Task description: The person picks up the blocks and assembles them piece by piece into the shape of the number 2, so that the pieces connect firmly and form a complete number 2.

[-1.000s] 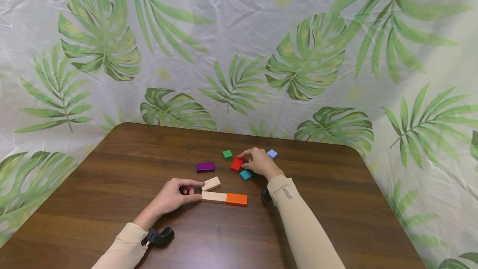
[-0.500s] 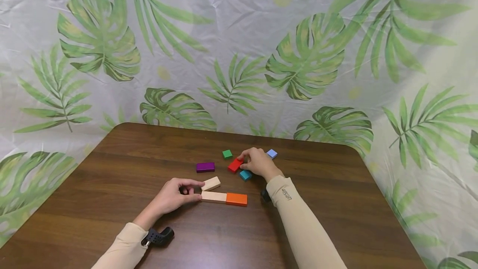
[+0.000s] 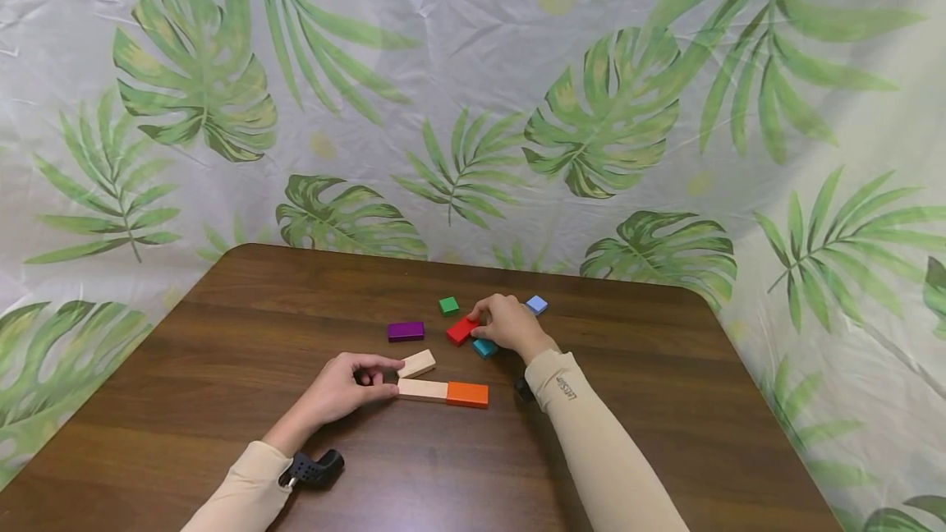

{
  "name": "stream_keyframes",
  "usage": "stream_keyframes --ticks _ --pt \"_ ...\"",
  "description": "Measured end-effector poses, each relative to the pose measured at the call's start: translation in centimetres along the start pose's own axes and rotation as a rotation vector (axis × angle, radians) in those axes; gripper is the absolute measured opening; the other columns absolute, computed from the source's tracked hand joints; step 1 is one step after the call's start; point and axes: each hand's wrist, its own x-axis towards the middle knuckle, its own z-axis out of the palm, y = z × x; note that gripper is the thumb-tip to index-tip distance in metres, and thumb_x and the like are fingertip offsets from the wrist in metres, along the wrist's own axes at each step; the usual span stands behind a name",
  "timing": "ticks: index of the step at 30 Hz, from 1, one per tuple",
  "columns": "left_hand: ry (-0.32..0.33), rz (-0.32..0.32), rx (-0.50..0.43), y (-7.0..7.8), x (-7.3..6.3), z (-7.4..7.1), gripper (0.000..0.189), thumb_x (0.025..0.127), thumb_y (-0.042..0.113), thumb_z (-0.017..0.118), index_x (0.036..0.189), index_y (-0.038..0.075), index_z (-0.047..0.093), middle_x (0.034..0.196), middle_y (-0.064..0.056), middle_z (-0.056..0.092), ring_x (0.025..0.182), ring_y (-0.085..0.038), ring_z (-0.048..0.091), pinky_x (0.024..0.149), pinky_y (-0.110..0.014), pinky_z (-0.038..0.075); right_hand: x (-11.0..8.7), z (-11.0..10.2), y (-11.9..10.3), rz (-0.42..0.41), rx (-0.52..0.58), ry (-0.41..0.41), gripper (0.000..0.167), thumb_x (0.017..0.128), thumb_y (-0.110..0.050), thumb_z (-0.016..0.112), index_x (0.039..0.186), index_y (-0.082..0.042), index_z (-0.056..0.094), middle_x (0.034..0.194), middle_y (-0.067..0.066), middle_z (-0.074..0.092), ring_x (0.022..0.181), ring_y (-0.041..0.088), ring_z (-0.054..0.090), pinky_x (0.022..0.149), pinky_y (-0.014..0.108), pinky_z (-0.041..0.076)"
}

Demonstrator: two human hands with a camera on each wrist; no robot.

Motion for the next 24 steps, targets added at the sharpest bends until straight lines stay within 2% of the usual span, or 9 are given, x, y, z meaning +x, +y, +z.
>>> stream_keyframes --ticks 14,24 --pt "0.006 0.001 0.006 0.2 -0.1 0.0 0.031 0.086 0.025 0.091 0.116 0.021 0.084 0.072 0.009 0.065 0.066 -0.002 0.051 0.061 -0.019 0.039 -0.4 0.2 -0.7 -0.021 0.003 -0.014 0.014 0.097 -0.019 0.082 0.11 -0.013 0.081 0.077 0.0 0.068 0.066 0.013 0.051 0.063 0.026 0.042" --pt "0.004 -0.011 0.008 0.0 0.0 -0.1 0.031 0.086 0.025 0.092 0.116 0.023 0.085 0.072 0.011 0.064 0.066 -0.002 0.051 0.061 -0.019 0.039 -0.6 0.5 -1.3 -0.003 0.006 -0.023 0.014 0.097 -0.019 0.082 0.11 -0.014 0.081 0.079 0.0 0.069 0.067 0.014 0.053 0.063 0.027 0.044"
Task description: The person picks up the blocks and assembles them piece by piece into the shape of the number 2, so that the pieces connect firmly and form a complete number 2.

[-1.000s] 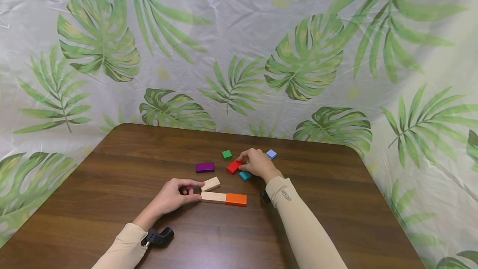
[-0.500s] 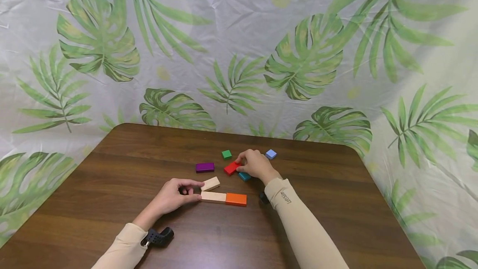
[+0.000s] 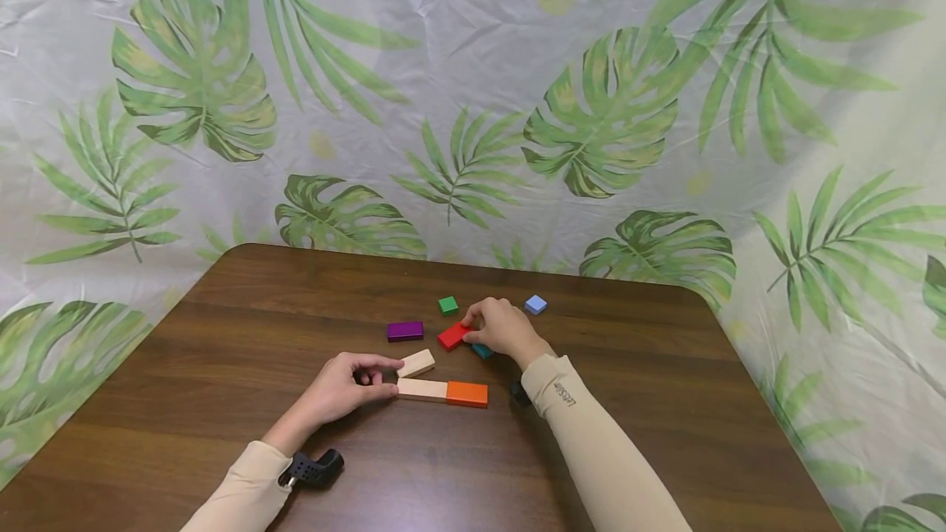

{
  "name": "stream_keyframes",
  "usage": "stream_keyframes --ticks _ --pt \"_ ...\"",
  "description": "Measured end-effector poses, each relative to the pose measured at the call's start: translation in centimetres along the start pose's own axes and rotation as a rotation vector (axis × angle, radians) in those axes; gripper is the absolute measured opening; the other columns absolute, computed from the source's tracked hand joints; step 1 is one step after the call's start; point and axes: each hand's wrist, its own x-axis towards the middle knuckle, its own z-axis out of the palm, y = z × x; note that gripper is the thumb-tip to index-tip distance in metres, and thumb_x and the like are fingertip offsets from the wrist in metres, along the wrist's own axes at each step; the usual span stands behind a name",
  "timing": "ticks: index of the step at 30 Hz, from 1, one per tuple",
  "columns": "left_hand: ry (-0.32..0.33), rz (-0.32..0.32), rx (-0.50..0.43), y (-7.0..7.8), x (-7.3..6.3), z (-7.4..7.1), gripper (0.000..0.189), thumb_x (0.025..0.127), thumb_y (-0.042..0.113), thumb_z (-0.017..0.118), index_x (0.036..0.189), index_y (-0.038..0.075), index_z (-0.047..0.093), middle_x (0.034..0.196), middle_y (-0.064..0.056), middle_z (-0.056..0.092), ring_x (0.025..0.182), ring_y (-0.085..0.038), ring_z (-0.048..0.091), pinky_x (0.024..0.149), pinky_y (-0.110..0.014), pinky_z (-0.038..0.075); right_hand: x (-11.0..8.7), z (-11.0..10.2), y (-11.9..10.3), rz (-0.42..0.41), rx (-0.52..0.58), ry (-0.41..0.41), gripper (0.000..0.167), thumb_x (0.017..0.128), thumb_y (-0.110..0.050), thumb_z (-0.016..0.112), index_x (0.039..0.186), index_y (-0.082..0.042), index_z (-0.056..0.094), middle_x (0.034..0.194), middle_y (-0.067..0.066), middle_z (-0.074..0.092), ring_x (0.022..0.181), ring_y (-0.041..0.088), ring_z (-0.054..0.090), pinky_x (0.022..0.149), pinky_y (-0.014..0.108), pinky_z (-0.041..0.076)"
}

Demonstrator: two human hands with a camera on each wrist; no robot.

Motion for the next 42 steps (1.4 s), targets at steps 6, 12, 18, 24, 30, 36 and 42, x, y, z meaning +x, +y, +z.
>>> stream_keyframes --ticks 6,12,18,24,30,36,42 --pt "-0.005 0.001 -0.009 -0.2 0.0 0.1 0.031 0.086 0.026 0.092 0.116 0.023 0.084 0.073 0.01 0.065 0.067 -0.003 0.052 0.062 -0.02 0.04 -0.2 0.2 0.0 -0.027 -0.012 0.0 0.013 0.096 -0.02 0.083 0.108 -0.014 0.081 0.074 -0.001 0.065 0.063 0.013 0.052 0.061 0.026 0.041" --pt "-0.012 -0.008 -0.02 -0.3 0.0 0.2 0.031 0.086 0.027 0.091 0.116 0.024 0.084 0.074 0.009 0.065 0.068 -0.005 0.052 0.062 -0.02 0.04 -0.3 0.3 0.0 -0.04 0.016 -0.01 0.021 0.095 -0.021 0.084 0.115 -0.015 0.08 0.067 -0.002 0.058 0.06 0.011 0.047 0.06 0.026 0.038" --pt "-0.012 -0.002 -0.015 -0.2 0.1 0.3 0.031 0.087 0.026 0.091 0.117 0.023 0.084 0.073 0.009 0.065 0.067 -0.005 0.052 0.062 -0.02 0.04 -0.3 0.1 0.4 -0.039 0.096 -0.046 0.032 0.098 -0.016 0.08 0.129 -0.011 0.077 0.062 -0.003 0.05 0.056 0.011 0.041 0.061 0.026 0.038" --pt "-0.009 0.005 -0.008 -0.1 0.1 0.2 0.031 0.087 0.026 0.091 0.116 0.023 0.084 0.073 0.01 0.064 0.067 -0.004 0.051 0.061 -0.02 0.04 -0.2 0.0 0.7 -0.042 0.091 -0.049 0.03 0.1 -0.016 0.077 0.13 -0.012 0.077 0.061 -0.004 0.047 0.056 0.011 0.039 0.061 0.025 0.037" --pt "-0.009 0.005 -0.006 0.0 0.1 0.1 0.03 0.087 0.026 0.091 0.116 0.022 0.084 0.073 0.01 0.064 0.066 -0.004 0.051 0.061 -0.02 0.039 -0.5 0.0 0.6 -0.047 0.104 -0.049 0.029 0.1 -0.017 0.078 0.129 -0.012 0.078 0.061 -0.004 0.048 0.055 0.011 0.039 0.06 0.025 0.036" --pt "-0.011 -0.002 -0.012 -0.1 0.1 0.1 0.031 0.087 0.025 0.091 0.117 0.023 0.084 0.073 0.009 0.065 0.067 -0.005 0.052 0.062 -0.02 0.04 -0.9 0.2 0.6 -0.068 0.094 -0.05 0.029 0.099 -0.019 0.079 0.127 -0.012 0.078 0.061 -0.005 0.049 0.056 0.009 0.04 0.062 0.024 0.038" --pt "-0.008 -0.004 -0.01 -0.2 0.1 0.2 0.03 0.087 0.025 0.091 0.116 0.024 0.084 0.073 0.009 0.064 0.068 -0.005 0.052 0.063 -0.02 0.04 -1.1 0.4 0.7 -0.082 0.099 -0.041 0.027 0.099 -0.019 0.079 0.125 -0.011 0.078 0.06 -0.005 0.046 0.054 0.009 0.038 0.061 0.024 0.036"
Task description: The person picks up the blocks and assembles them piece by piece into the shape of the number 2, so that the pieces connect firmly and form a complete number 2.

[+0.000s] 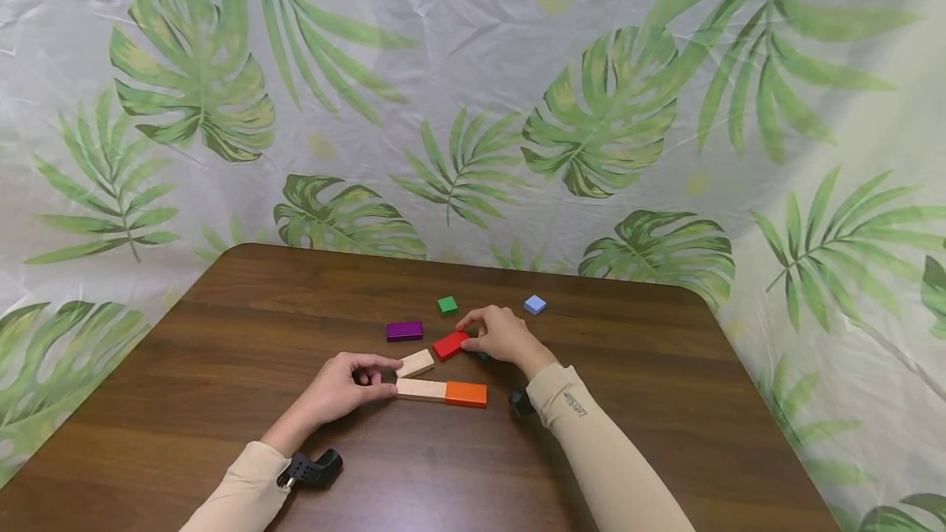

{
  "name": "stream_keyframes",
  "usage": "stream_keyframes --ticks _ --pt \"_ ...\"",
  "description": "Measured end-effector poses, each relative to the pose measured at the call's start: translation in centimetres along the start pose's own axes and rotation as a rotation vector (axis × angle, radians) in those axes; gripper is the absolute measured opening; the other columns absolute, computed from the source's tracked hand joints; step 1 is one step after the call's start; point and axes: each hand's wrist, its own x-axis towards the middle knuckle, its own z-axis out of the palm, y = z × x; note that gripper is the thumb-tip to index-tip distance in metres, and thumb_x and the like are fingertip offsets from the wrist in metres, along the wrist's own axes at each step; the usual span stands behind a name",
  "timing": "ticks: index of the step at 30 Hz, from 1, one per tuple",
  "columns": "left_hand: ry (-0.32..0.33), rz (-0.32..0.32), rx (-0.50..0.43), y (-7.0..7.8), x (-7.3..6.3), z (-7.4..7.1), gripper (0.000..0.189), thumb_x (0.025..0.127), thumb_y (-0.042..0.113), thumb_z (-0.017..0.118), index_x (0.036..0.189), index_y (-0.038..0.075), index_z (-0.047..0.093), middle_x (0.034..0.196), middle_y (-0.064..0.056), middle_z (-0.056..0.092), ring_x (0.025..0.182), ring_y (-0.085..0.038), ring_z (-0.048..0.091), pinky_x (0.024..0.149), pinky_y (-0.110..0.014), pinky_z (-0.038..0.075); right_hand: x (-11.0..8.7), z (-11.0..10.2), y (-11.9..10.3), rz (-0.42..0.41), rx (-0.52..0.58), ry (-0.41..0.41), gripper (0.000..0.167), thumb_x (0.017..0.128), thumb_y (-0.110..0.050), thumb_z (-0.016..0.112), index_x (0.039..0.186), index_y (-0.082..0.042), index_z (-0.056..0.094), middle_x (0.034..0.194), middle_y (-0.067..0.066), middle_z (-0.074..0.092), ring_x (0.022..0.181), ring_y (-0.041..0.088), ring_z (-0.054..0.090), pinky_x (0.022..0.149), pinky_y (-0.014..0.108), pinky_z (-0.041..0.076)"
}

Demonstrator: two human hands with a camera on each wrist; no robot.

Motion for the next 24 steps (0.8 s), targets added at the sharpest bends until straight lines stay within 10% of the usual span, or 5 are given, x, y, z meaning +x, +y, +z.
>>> stream_keyframes --ticks 24 --pt "0.006 0.013 0.011 0.02 0.01 0.01 0.031 0.086 0.026 0.091 0.116 0.023 0.085 0.072 0.011 0.064 0.065 -0.002 0.051 0.06 -0.02 0.039 -0.43 0.61 -0.61 0.018 -0.019 0.029 0.023 0.095 -0.024 0.084 0.117 -0.016 0.081 0.066 -0.006 0.05 0.061 0.009 0.044 0.06 0.023 0.033"
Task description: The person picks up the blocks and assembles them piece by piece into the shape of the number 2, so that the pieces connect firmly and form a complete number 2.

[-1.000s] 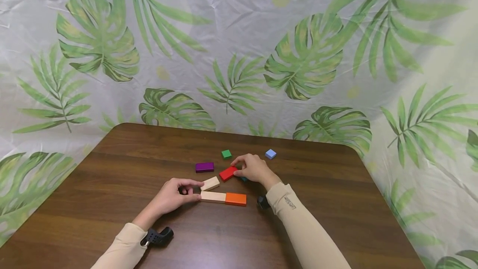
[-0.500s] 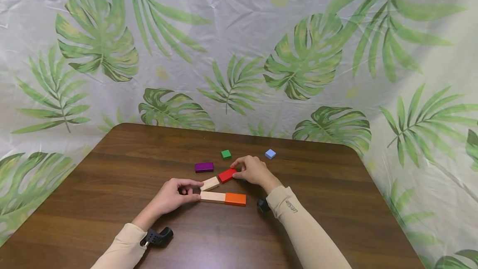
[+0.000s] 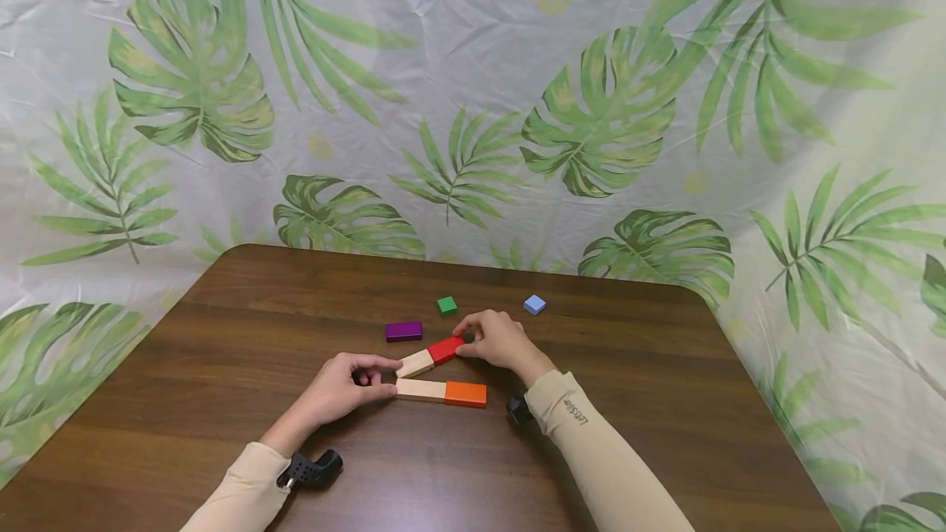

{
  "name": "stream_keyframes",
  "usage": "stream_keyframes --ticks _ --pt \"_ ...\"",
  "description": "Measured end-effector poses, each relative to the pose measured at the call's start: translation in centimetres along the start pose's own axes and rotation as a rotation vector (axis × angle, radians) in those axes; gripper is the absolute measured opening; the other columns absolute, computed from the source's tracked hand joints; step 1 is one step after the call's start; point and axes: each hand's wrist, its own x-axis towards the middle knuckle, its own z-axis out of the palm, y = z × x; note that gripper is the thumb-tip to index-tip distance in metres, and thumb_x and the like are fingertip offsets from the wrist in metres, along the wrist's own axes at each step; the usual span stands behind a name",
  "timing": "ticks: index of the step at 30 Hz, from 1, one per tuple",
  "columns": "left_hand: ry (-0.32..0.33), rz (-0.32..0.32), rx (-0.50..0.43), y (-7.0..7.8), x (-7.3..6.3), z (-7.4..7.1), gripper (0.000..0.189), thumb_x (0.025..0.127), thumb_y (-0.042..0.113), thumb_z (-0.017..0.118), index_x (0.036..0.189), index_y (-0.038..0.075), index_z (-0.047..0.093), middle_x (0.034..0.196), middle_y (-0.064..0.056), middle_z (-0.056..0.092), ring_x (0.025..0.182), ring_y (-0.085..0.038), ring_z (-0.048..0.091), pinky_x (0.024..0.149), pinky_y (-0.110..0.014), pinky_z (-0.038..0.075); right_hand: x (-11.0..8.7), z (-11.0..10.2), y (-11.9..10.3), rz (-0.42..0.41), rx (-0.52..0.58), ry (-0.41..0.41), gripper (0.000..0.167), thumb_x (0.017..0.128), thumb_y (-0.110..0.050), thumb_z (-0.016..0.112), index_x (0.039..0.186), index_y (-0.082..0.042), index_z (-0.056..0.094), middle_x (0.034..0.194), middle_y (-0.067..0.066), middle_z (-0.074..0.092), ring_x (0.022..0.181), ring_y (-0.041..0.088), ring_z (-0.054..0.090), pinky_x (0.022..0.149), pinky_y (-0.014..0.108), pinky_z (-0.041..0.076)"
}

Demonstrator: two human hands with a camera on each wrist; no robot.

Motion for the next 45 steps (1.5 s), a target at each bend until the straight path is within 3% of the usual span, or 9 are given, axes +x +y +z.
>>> stream_keyframes --ticks 33,45 --pt "0.002 -0.003 -0.008 0.19 -0.19 -0.16 0.03 0.087 0.025 0.091 0.116 0.021 0.084 0.073 0.009 0.065 0.066 -0.004 0.052 0.062 -0.02 0.039 -0.05 -0.1 0.19 0.003 -0.015 -0.009 0.024 0.096 -0.024 0.083 0.119 -0.018 0.081 0.065 -0.006 0.048 0.059 0.008 0.042 0.06 0.022 0.032" --pt "-0.002 0.001 -0.004 0.18 -0.13 -0.16 0.03 0.086 0.025 0.091 0.116 0.022 0.084 0.072 0.01 0.065 0.065 -0.003 0.051 0.061 -0.02 0.039 -0.34 -0.34 0.86 -0.023 0.054 -0.001 0.032 0.096 -0.024 0.083 0.125 -0.013 0.077 0.064 -0.006 0.047 0.059 0.01 0.042 0.061 0.024 0.037"
